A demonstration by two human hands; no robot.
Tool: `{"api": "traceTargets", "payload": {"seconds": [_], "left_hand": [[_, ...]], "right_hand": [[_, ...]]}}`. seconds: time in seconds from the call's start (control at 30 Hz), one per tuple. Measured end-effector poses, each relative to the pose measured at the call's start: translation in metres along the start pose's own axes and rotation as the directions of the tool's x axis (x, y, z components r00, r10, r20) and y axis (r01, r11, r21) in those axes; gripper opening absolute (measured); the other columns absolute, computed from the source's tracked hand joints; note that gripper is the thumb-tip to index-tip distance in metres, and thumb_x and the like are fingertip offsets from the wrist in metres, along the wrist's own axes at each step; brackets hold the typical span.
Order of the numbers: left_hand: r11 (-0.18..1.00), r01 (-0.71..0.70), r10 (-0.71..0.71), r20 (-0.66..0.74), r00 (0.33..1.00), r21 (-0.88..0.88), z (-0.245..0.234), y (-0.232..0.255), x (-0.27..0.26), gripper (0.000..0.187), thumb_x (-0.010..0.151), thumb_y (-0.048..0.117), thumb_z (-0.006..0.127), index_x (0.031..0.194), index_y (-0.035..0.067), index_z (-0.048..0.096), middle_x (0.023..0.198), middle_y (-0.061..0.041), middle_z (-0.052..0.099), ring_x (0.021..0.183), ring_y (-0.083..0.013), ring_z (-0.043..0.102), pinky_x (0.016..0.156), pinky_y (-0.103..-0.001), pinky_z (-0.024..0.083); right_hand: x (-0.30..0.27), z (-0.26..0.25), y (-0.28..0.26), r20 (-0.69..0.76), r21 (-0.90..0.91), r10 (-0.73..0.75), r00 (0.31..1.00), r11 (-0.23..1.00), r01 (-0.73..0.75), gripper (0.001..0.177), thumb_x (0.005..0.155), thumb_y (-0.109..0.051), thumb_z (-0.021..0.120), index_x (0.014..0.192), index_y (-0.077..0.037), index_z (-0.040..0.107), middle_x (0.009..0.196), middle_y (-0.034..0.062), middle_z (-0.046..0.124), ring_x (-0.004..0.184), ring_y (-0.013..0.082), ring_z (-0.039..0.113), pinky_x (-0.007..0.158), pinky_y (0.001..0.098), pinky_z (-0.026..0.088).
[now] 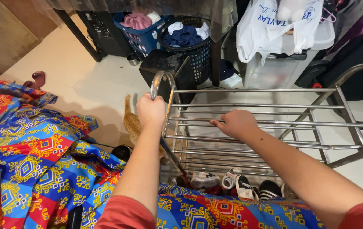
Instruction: The person assembles a metal shoe rack by inserting horizontal bars into the frame and securing them. They repeatedly adjust the bars to ensure they are properly seated. A cat walks over the rack during the process.
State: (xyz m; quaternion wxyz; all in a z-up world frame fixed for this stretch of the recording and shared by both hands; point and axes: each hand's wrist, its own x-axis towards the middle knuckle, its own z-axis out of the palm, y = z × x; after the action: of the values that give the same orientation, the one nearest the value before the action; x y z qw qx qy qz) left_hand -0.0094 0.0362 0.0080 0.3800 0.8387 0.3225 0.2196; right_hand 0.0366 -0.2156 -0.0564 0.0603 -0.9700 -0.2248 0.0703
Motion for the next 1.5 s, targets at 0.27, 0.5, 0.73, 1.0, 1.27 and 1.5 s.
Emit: {"api": "traceTargets", "payload": {"seconds": [0.27,0.5,0.73,1.0,1.27,1.5], "left_hand": [[1.0,-0.028,0.027,-0.023,0.999,-0.014,-0.001,-0.002,-0.001,0.022,0.08,0.018,0.061,0.09,0.002,0.072,0.089,-0.022,0.074,0.088,-0.0407,0.071,0.083,-0.048,0.054],[1.0,-0.017,0.017,-0.023,1.0,0.001,0.009,0.002,-0.005,0.023,0.08,0.017,0.06,0.092,0.003,0.073,0.089,-0.023,0.074,0.089,-0.0406,0.071,0.083,-0.048,0.054],[0.985,-0.111,0.121,-0.071,0.99,0.133,0.017,-0.027,0.022,0.025,0.092,0.027,0.06,0.098,0.006,0.071,0.09,-0.023,0.072,0.087,-0.0443,0.069,0.076,-0.054,0.052],[0.971,-0.18,0.2,-0.121,0.972,0.156,0.007,-0.055,0.033,0.028,0.085,0.026,0.067,0.102,0.004,0.068,0.091,-0.026,0.07,0.087,-0.0481,0.066,0.078,-0.056,0.051],[0.739,-0.258,0.534,-0.307,0.788,0.623,0.016,-0.023,0.019,0.081,0.065,0.051,0.083,0.117,-0.008,0.059,0.116,-0.031,0.062,0.107,-0.0492,0.056,0.088,-0.059,0.045],[0.602,-0.795,0.79,0.193,0.582,-0.069,0.155,0.11,-0.138,0.079,0.061,0.046,0.087,0.12,0.001,0.06,0.118,-0.021,0.06,0.115,-0.041,0.052,0.093,-0.058,0.041]], "right_hand": [[0.005,0.002,0.003,0.094,-0.016,-0.03,0.995,0.999,0.031,0.07,0.096,-0.073,0.041,0.092,-0.014,0.078,0.079,0.0128,0.073,0.083,0.0342,0.071,0.072,0.0482,0.057],[0.03,0.006,0.018,0.271,0.065,-0.043,0.962,0.998,0.027,0.072,0.095,-0.073,0.037,0.101,-0.015,0.08,0.1,0.012,0.073,0.101,0.0337,0.069,0.088,0.0498,0.055],[0.034,0.026,0.017,0.122,0.143,-0.052,0.991,0.989,0.034,0.065,0.092,-0.071,0.048,0.107,-0.013,0.073,0.102,0.0155,0.072,0.101,0.0383,0.066,0.086,0.0532,0.053],[-0.017,0.012,0.053,-0.487,0.095,-0.266,0.832,0.931,0.353,0.058,0.071,-0.035,0.083,0.117,-0.005,0.062,0.11,0.0155,0.063,0.108,0.0375,0.059,0.09,0.0485,0.048],[-0.143,-0.002,0.14,-0.878,0.474,0.365,0.309,0.753,0.457,0.046,0.09,-0.014,0.083,0.126,-0.005,0.056,0.119,0.0071,0.056,0.099,0.0146,0.063,0.091,0.0286,0.055],[-0.171,0.034,0.217,-0.591,0.763,0.806,0.026,0.549,0.341,0.042,0.094,-0.018,0.082,0.122,-0.008,0.051,0.108,-0.0008,0.051,0.098,0.0093,0.05,0.084,0.0247,0.048]]}}
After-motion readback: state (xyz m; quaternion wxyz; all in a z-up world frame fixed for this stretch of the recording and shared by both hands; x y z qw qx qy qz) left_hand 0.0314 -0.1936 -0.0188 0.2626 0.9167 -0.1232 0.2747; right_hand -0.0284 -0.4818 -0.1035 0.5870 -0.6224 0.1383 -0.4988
